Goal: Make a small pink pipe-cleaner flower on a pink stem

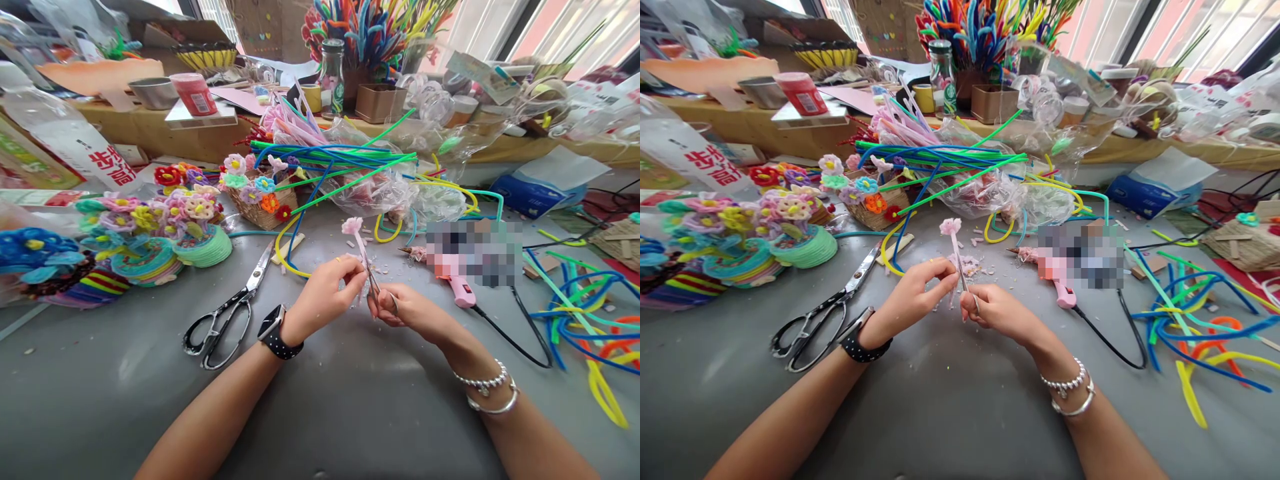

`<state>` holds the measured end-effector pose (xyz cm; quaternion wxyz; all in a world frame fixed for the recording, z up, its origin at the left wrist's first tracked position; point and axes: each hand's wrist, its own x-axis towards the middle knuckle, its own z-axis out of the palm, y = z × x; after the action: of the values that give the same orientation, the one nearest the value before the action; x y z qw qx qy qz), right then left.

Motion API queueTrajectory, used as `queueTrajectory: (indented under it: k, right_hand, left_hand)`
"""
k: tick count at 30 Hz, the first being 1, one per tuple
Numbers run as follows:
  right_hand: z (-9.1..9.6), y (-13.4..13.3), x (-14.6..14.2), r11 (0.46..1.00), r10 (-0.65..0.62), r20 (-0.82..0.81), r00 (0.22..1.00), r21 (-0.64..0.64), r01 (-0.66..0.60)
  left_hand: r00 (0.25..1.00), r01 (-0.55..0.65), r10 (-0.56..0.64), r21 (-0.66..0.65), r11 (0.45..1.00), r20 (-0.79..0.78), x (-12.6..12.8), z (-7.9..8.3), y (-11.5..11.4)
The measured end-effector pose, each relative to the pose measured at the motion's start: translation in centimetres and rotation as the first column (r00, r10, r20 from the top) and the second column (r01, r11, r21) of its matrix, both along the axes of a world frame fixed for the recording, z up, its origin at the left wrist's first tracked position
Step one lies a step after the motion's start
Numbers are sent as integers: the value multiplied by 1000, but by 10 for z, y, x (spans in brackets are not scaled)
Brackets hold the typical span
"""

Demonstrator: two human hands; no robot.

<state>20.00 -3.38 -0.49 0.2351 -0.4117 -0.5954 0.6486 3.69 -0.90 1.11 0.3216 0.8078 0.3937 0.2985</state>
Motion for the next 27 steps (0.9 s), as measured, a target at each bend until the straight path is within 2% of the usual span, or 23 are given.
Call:
queueTrajectory:
  k: [6,12,24,27]
  right_hand:
    - [-2,2,-2,995,-104,12,994,10,104]
    - [-2,-2,-1,997,-70,-8,998,-34,69]
    - [-3,2,0,987,-140,58,988,82,135]
    - [-3,2,0,991,-123,47,991,57,120]
  left_hand:
    - [999,-53,54,35,998,-3,-1,-1,2]
    - [999,-26,26,8,1000,-21,1,-1,2]
    - [998,-41,44,-51,998,47,0,2,2]
    - [997,-46,49,-55,997,64,1,2,1]
